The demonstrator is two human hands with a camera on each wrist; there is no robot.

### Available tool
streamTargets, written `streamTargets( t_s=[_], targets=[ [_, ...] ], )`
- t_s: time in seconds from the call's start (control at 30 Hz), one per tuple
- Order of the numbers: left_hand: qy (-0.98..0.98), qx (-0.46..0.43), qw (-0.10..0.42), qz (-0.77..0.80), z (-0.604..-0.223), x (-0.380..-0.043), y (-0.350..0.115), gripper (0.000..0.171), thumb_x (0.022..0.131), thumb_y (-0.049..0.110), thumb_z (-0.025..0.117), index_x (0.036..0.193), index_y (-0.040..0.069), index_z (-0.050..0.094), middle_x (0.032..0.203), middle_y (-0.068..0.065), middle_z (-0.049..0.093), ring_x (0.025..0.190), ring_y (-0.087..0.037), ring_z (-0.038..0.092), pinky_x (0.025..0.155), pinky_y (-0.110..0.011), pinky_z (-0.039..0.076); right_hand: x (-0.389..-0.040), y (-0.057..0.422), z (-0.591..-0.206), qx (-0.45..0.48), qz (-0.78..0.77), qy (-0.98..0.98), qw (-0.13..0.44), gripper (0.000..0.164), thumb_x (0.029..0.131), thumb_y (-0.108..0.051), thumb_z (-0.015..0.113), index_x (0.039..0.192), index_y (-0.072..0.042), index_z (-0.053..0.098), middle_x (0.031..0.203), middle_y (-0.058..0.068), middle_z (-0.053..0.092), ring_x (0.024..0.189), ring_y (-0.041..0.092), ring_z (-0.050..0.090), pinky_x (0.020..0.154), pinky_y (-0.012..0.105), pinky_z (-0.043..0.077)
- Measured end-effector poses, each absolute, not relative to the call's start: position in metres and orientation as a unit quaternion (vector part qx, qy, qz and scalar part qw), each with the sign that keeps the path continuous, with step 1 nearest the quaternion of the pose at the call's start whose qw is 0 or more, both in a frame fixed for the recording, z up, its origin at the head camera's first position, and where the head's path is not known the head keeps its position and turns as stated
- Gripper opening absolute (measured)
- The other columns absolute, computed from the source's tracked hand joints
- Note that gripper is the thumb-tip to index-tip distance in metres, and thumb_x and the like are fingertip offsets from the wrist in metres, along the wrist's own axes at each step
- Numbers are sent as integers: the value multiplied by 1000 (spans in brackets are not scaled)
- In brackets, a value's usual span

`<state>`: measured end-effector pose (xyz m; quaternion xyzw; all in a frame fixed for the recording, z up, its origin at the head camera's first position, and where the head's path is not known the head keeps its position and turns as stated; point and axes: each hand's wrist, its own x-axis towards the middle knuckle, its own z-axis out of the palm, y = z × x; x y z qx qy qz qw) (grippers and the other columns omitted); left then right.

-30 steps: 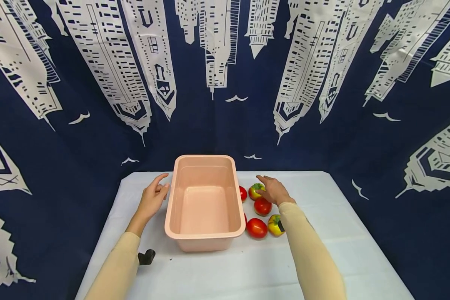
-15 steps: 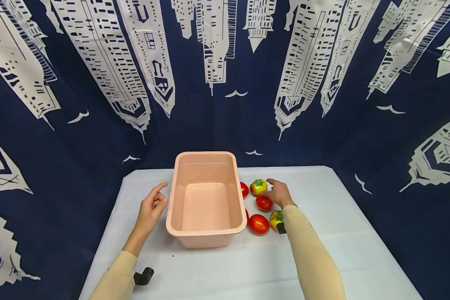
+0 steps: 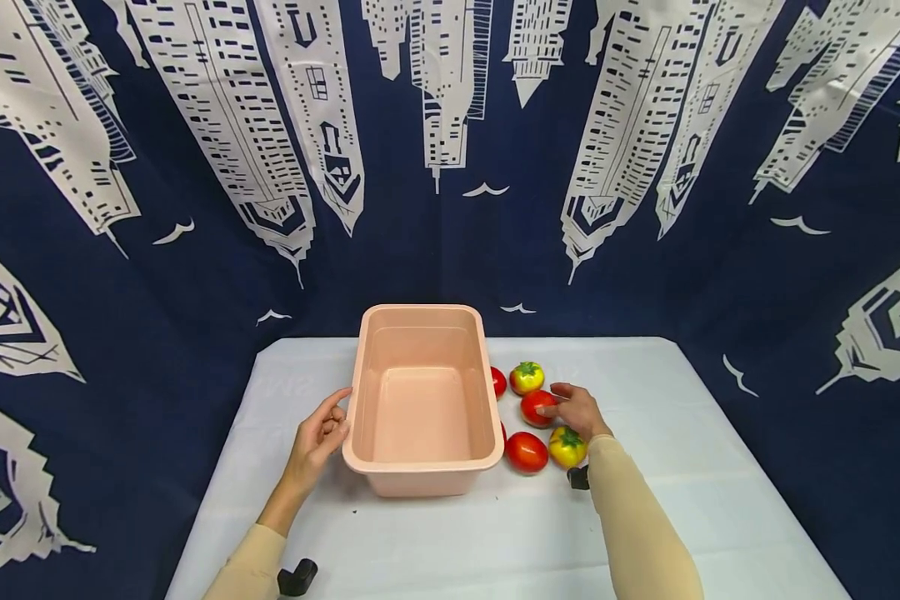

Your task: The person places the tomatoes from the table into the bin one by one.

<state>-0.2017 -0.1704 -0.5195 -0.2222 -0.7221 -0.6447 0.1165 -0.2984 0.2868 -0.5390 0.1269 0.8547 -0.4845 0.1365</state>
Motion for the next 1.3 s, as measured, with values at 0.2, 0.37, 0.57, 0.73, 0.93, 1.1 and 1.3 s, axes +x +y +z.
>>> streamTargets(
  t_s=[0.2, 0.37, 0.57, 0.73, 0.93, 1.1, 1.3],
  targets=[
    [-720, -241, 97, -643, -526, -198, -170, 57, 90, 0, 49, 146, -1, 38, 87, -20, 51, 58, -8, 45, 47, -31, 37, -297, 291, -549, 118, -456, 870, 146, 72, 82, -25, 75, 143, -3, 44, 146, 22, 44, 128, 39, 43, 114, 56, 30],
    [-717, -241, 80, -649, -536, -194, -173, 59, 94, 4, 45, 151, 6, 31, 87, -26, 50, 57, -18, 46, 47, -35, 37, -298, 294, -557, 98, -448, 875, 152, 75, 80, -30, 76, 144, -6, 45, 145, 21, 46, 129, 38, 43, 114, 59, 27],
    [-721, -242, 49, -648, -546, -192, -176, 59, 98, 9, 36, 155, 13, 22, 103, -26, 59, 57, -24, 50, 47, -38, 39, -295, 296, -568, 96, -484, 857, 149, 75, 82, -32, 76, 146, -7, 44, 148, 20, 44, 129, 37, 44, 113, 57, 31],
    [-720, -239, 42, -650, -548, -196, -172, 59, 98, 12, 35, 155, 16, 20, 105, -23, 61, 58, -16, 53, 47, -37, 40, -293, 303, -573, 108, -530, 828, 146, 78, 83, -34, 75, 148, -10, 40, 151, 20, 39, 134, 38, 41, 112, 53, 35],
    [-730, -242, 38, -639, -551, -198, -170, 60, 98, 14, 33, 156, 18, 17, 101, -29, 60, 55, -24, 51, 45, -39, 39, -292, 305, -574, 102, -543, 824, 128, 76, 82, -33, 76, 147, -10, 43, 148, 21, 44, 133, 38, 44, 111, 51, 37],
    [-728, -244, 29, -641, -552, -197, -173, 60, 99, 17, 30, 157, 20, 14, 105, -31, 60, 55, -36, 47, 46, -38, 41, -297, 299, -568, 89, -555, 818, 118, 77, 83, -32, 76, 147, -7, 42, 146, 20, 47, 132, 35, 46, 112, 47, 38],
    [-721, -228, 34, -653, -555, -196, -168, 61, 98, 22, 28, 157, 21, 13, 113, -40, 55, 72, -16, 59, 54, -37, 47, -308, 298, -560, 70, -590, 797, 111, 77, 84, -25, 75, 148, -4, 39, 150, 20, 42, 139, 36, 40, 115, 48, 33]
  ],
)
